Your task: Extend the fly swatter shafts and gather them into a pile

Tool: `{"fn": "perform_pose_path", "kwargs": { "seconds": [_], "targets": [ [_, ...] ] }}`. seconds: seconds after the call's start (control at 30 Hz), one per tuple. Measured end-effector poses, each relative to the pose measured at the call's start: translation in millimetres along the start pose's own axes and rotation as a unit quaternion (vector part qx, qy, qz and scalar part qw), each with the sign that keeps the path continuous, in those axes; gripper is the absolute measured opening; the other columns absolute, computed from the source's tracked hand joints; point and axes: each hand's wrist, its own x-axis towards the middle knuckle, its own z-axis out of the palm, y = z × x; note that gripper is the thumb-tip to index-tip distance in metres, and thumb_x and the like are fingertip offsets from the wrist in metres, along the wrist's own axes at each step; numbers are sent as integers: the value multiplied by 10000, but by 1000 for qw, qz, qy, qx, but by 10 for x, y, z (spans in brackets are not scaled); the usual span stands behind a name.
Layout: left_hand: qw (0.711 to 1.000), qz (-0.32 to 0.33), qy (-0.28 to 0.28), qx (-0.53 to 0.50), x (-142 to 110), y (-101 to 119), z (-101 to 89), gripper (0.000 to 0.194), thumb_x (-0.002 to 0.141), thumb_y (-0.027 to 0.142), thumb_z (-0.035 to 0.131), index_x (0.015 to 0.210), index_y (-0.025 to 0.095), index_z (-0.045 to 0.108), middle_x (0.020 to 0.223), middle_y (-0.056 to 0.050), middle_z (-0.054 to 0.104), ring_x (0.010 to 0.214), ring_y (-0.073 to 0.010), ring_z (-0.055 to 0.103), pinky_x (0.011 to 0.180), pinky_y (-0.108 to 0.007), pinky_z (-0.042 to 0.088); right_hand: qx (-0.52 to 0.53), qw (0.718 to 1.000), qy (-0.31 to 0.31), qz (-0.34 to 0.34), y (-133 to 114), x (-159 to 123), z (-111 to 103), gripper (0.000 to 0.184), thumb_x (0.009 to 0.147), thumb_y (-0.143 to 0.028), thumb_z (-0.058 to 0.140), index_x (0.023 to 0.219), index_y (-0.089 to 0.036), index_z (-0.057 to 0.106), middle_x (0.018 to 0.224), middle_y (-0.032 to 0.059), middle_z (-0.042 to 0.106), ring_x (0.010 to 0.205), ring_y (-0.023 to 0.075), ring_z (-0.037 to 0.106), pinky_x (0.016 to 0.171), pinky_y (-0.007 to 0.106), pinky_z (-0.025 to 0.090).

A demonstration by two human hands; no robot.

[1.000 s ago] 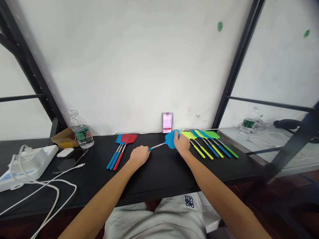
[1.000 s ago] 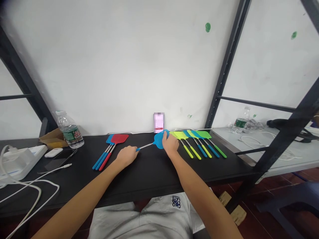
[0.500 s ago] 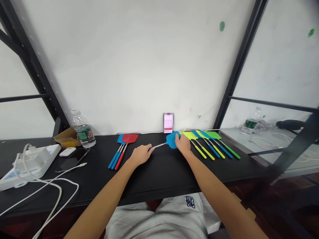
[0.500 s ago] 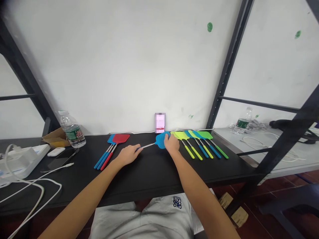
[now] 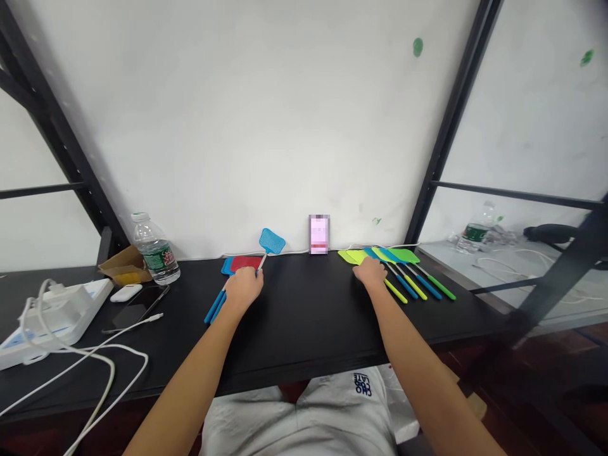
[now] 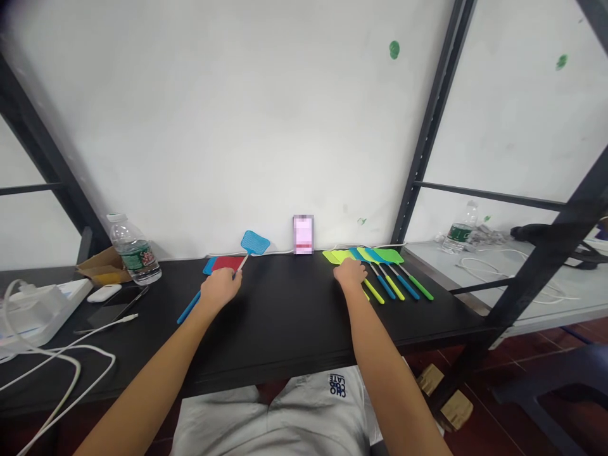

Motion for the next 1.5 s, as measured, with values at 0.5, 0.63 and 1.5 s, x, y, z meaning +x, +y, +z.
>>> {"fn": "perform_pose_path", "kwargs": {
  "seconds": [0.5,0.63,1.5],
  "targets": [
    [997,-16,-34,60,-297,64,55,330,826,305,424,955,132,674,980,-178,669,921,-306,644,753,-381,481,-27,995,-83,-55,-7,-24,-14,356,746,-226,624,1084,-115,629,1060,203,637,1020,291,621,781,341,488],
    [996,-6,-51,76,-259,30,67,296,796,242,448,960,148,676,999,-164,669,922,-293,644,750,-367,480,-49,989,-118,-76,-40,-69,-52,352,713,-218,616,1053,-132,645,1046,183,649,1000,310,626,740,344,494],
    [995,-84,-47,40,-159,-147,39,329,767,173,480,1059,100,612,1091,-210,610,1009,-312,609,800,-392,470,8,984,-104,-142,-90,-78,43,252,750,-366,530,845,-150,618,907,144,652,837,286,637,624,321,441]
  ]
}}
